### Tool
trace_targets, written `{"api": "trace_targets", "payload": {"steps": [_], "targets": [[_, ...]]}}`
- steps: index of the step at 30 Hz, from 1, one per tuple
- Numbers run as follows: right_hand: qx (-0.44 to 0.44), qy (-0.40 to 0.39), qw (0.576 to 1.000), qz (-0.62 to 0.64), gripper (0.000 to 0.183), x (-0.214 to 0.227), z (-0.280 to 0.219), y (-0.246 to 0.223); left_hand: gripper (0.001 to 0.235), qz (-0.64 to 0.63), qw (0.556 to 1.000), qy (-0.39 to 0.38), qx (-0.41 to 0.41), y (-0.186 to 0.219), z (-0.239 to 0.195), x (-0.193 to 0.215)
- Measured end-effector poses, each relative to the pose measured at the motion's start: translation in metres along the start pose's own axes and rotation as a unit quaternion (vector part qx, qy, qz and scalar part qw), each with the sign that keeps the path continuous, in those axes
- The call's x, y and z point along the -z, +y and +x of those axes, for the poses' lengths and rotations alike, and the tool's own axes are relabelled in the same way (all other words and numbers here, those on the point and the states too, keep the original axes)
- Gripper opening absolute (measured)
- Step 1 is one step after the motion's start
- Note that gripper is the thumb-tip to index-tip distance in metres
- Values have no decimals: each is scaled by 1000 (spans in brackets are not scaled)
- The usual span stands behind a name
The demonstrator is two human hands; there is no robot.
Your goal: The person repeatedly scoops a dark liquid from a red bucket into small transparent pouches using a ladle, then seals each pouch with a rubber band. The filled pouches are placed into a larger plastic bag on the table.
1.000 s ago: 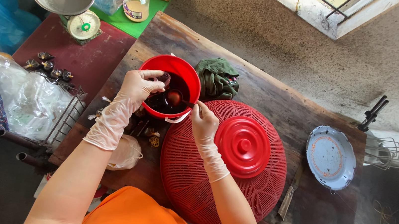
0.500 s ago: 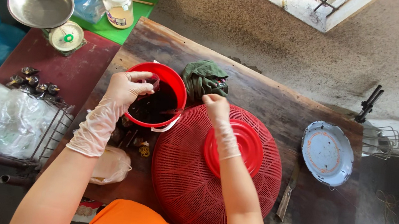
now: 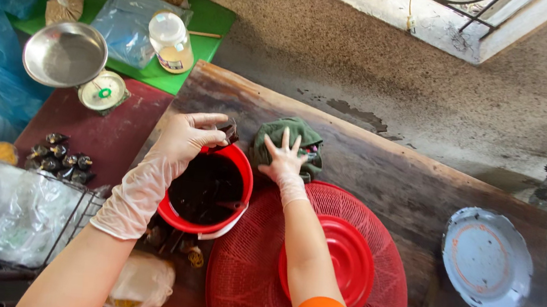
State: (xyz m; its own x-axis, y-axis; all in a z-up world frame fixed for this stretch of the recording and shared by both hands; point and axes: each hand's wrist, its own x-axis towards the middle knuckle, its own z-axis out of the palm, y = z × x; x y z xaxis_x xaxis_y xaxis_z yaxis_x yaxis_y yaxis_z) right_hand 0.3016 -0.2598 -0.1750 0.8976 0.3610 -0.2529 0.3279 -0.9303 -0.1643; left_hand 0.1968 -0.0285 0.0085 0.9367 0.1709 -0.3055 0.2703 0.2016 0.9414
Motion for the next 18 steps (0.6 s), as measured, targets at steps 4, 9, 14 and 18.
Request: {"api": "trace_targets", "payload": {"steps": [4,9,14,18], "targets": [[-38,88,990,103,42,-36,27,23,40,13,1000,15,16,4,23,-8],[-87,336,861,373,52,16,37,38,44,20,999,38,-10,-7,63,-37],[-40,416,749,514,63,78,-22,-7,47,-16,1000,13,-11,-28,83,-77],[-36,473,769,428,61,88,-49,-45,48,-28,999,-3,-21,-24,85,-99]]}}
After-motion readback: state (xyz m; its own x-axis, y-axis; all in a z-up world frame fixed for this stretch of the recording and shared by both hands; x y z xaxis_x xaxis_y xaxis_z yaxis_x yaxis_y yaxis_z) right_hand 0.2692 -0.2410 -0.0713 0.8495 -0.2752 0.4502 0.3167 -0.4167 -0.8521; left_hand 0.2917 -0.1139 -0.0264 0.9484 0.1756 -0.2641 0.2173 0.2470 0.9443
